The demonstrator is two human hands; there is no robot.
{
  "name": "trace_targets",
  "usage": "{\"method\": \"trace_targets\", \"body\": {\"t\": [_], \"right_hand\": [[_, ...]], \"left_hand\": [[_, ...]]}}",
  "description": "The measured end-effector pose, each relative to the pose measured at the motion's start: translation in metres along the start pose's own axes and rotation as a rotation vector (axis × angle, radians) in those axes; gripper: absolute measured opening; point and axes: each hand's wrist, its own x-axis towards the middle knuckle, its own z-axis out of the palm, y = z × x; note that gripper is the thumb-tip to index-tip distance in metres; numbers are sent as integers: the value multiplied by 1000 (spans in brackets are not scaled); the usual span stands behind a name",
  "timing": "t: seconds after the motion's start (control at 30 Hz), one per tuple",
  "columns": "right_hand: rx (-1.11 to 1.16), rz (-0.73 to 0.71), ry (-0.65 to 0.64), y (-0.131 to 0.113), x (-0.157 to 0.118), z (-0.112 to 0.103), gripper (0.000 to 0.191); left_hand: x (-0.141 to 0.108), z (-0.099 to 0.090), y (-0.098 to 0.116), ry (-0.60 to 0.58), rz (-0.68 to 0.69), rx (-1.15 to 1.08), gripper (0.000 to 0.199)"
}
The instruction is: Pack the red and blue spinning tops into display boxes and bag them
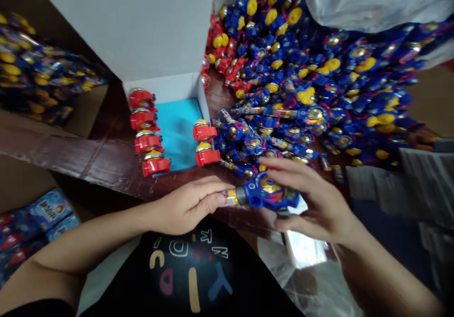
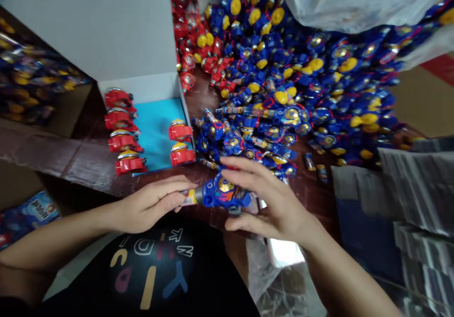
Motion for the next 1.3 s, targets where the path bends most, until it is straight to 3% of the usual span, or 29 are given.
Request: {"method": "trace_targets", "body": {"t": [0.1, 0.17, 0.27, 0.37, 0.43, 0.57, 0.77, 0.83, 0.9, 1.0, 1.07, 1.17, 1.3], "right_hand": [[147, 13, 61, -15, 58, -7, 80], [101, -24, 105, -16, 103, -8, 73], [-108, -95, 120, 2, 176, 4, 62], [-223, -128, -5, 35, 235, 34, 57], [-260, -123, -102, 54, 258, 54, 55], [-340, -151, -223, 65, 273, 73, 53], [-399, -148, -417, 62, 305, 85, 53], [-382, -128, -405, 65, 307, 79, 59], [-395, -83, -315, 68, 292, 60, 68], [-557, 96, -152, 66, 238, 25, 70], [-735, 241, -146, 68, 194, 15, 67], [-902, 339, -250, 80, 143, 28, 65], [-768, 412, -165, 95, 125, 42, 39]], "left_hand": [[-7, -24, 14, 371, 118, 530, 37], [-9, -45, 5, 520, 134, 773, 41], [-10, -89, -32, 605, 42, 868, 46], [-7, -133, -78, 628, -92, 895, 46], [-4, -151, -102, 599, -137, 897, 42], [-1, -155, -122, 597, -159, 893, 38], [3, -155, -113, 660, -159, 859, 35], [7, -160, -110, 676, -148, 845, 39], [15, -165, -111, 637, -124, 832, 41], [26, -169, -116, 543, -110, 818, 35], [31, -168, -120, 534, -124, 808, 34], [32, -165, -123, 581, -122, 796, 32], [28, -162, -125, 606, -121, 739, 28]]}}
